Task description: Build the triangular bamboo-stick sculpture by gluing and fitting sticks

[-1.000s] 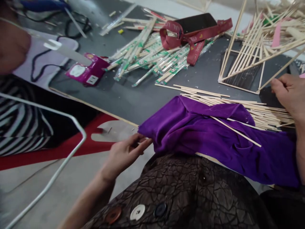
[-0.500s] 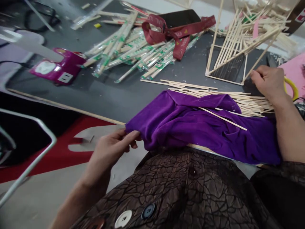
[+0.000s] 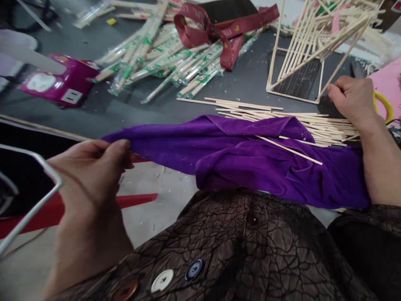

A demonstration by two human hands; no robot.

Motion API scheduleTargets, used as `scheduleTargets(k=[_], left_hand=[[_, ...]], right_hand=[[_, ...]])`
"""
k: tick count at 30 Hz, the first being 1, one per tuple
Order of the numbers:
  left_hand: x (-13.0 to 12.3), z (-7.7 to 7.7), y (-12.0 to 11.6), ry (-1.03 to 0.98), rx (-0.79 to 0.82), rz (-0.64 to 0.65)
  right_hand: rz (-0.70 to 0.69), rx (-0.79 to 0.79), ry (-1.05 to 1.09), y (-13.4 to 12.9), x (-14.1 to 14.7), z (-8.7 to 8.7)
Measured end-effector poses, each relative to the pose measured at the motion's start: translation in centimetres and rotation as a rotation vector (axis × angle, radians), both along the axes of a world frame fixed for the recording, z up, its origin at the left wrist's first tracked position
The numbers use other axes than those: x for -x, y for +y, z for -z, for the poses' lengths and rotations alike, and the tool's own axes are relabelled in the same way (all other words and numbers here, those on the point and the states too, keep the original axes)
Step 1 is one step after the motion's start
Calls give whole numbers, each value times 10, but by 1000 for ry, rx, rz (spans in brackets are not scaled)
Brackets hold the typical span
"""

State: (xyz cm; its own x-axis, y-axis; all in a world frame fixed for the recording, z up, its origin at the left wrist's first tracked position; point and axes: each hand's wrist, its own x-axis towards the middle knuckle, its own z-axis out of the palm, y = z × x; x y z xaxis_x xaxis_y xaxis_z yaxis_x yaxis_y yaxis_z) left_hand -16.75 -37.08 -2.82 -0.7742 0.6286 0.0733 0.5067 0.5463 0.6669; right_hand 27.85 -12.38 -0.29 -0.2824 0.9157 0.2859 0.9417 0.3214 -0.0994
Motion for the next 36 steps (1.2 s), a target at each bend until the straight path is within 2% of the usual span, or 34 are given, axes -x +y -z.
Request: scheduleTargets(k=[3,5,7,9,10,11,12,14,15,17,19,21,28,30,32,36], left_hand=[[-5,3,6,18,-153,-17],[-14,1,0,121,-176,9],[-28,-4,-11,172,-142,73],[-45,-10,-21,270,-213,156],[-54,-13,-24,353,-282,231],[-64,-16,-25,435,-308,392],[-74,-18,-23,524,-373,598],[-94,-23,-13,559,-444,999],[-102,-24,-6,576,-421,1118],[-116,-25,8,566,-309,1241],[-124,-24,19,525,-182,1266],[-128,-21,25,482,-126,1253],[-134,-19,28,409,-135,1197],[-135,-22,23,448,-256,1174],[-133,-23,14,528,-456,1157],[-124,-18,-6,780,-718,1172]], right_hand=[[23,-2,-26,-1,2,-2],[21,-8,-55,-2,5,-4],[-11,-4,-75,-2,6,-6],[-52,-7,-78,-2,7,-6],[-60,-8,-77,-2,7,-7],[-59,-4,-77,-1,8,-7],[-54,5,-76,-1,8,-7],[-38,23,-83,0,10,-7],[-34,30,-94,0,11,-8],[-28,26,-120,-1,13,-8],[-19,18,-150,-3,15,-9],[-11,11,-176,-6,17,-9],[18,22,-261,-11,20,-11],[31,31,-293,-12,21,-12],[37,48,-309,-12,22,-14],[21,74,-269,-12,23,-16]])
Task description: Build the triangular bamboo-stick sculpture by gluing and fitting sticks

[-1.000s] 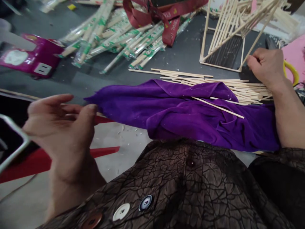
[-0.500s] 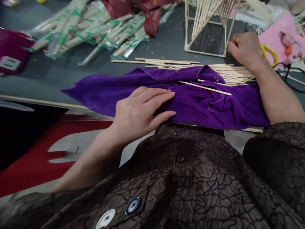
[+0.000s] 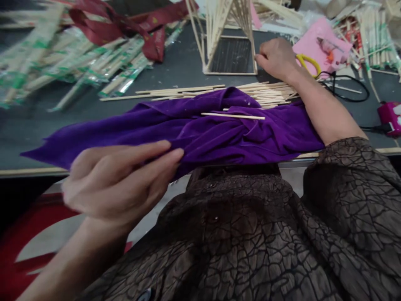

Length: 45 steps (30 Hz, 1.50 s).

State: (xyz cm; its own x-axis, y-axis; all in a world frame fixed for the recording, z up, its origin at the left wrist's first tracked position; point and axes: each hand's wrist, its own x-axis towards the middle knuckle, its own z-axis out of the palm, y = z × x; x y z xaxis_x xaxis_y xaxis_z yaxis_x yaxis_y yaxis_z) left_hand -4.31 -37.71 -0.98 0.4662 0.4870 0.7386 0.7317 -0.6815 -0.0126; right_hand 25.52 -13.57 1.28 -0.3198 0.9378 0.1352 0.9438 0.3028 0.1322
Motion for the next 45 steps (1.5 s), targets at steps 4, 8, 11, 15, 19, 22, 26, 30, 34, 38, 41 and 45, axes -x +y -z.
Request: scheduleTargets(k=[4,8,11,15,19,22,26,30,34,38,41,45], left_hand=[[1,8,-10,145,41,114],[-6,5,-4,169,135,129],[-12,-4,4,92,215,131],[-17,-10,12,91,333,17],[-19,-6,11,106,380,55],[-19,-4,12,69,447,75],[-17,-9,18,-57,561,113],[-15,-15,27,-98,579,119],[-12,-19,31,-143,566,129],[-5,-21,30,-103,500,219],[0,-20,26,49,405,342],[0,-11,20,214,377,432]], right_hand=[[7,32,34,0,2,0],[23,44,11,-1,4,-7],[33,4,-5,-1,1,-25],[97,-93,-39,-25,-22,-63],[-60,-173,426,-105,-45,-84],[-257,152,611,-176,-39,-66],[-520,48,264,-227,-14,-12],[-581,-57,175,-232,-8,15],[-622,-67,339,-232,-22,1],[-652,-21,378,-236,-32,-13],[-696,100,319,-238,-32,-15],[-714,255,186,-237,-29,-14]])
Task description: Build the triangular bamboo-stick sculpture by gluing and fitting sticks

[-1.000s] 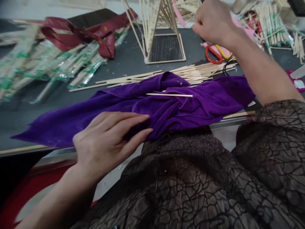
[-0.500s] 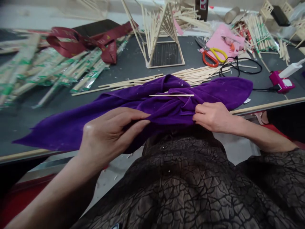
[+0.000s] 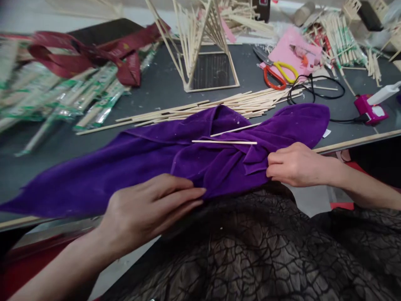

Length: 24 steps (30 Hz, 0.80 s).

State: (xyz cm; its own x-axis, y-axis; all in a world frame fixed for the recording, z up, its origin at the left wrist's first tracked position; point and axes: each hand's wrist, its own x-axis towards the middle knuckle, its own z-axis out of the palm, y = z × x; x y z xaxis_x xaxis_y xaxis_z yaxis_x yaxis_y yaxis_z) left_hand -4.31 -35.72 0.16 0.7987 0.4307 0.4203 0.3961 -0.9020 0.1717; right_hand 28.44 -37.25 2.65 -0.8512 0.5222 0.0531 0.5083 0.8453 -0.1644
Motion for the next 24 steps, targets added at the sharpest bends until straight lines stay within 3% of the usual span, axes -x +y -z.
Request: scheduleTargets(k=[10,14,17,19,22,24], left_hand=[[-4,34,-9,81,-194,-143],[-7,35,-8,109,-187,-135],[-7,31,-4,130,-65,-103],[-4,23,1,102,122,-33],[2,2,15,-31,406,44],[7,-15,27,-135,429,-51]], right_hand=[[-15,21,-295,1,14,1],[-51,253,-153,9,8,-14],[-33,411,91,29,3,-34],[42,418,200,49,5,-46],[124,386,208,85,20,-55],[118,383,180,107,34,-54]])
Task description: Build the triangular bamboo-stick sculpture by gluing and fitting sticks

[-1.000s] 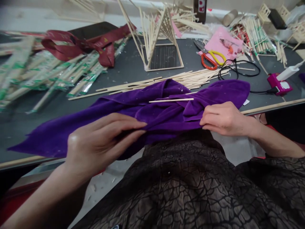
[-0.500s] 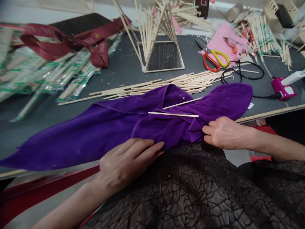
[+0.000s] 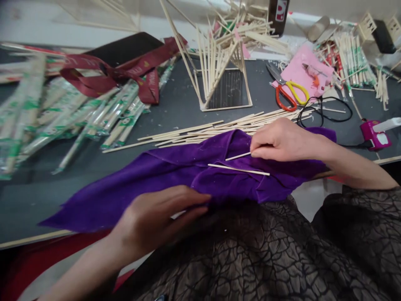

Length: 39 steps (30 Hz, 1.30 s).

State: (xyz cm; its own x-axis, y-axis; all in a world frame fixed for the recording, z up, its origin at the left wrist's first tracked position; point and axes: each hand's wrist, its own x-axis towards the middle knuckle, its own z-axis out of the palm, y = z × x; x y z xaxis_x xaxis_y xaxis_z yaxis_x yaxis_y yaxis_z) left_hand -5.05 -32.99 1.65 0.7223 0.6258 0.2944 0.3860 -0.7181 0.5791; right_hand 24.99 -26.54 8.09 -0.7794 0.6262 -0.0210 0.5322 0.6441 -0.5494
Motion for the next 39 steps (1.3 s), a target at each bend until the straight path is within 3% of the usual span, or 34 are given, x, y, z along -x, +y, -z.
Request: scheduleTargets(k=[3,6,11,14,17,20,23,26,31,35,39], left_hand=[[7,-17,20,-29,-95,-185],[11,-18,35,-47,-150,-301],[3,6,48,-57,2,-196],[-3,22,52,49,-11,-201],[-5,30,53,121,-28,-223],[-5,28,53,91,-58,-252],[-9,20,55,55,-146,-314],[-15,13,63,153,-158,-335],[-23,15,73,308,-181,-288],[-23,24,74,266,-207,-280],[-23,32,74,218,-260,-301]], right_hand=[[-88,-11,-88,23,21,7],[-152,-45,-346,30,35,16],[-202,-177,-594,25,39,29],[-182,-163,-576,28,30,25],[-80,-50,-413,37,14,12],[82,50,-235,46,3,4],[214,-63,-218,53,5,10],[169,-197,-331,58,18,28],[117,-224,-422,63,24,47],[118,-240,-400,59,16,39],[92,-328,-417,34,20,14]])
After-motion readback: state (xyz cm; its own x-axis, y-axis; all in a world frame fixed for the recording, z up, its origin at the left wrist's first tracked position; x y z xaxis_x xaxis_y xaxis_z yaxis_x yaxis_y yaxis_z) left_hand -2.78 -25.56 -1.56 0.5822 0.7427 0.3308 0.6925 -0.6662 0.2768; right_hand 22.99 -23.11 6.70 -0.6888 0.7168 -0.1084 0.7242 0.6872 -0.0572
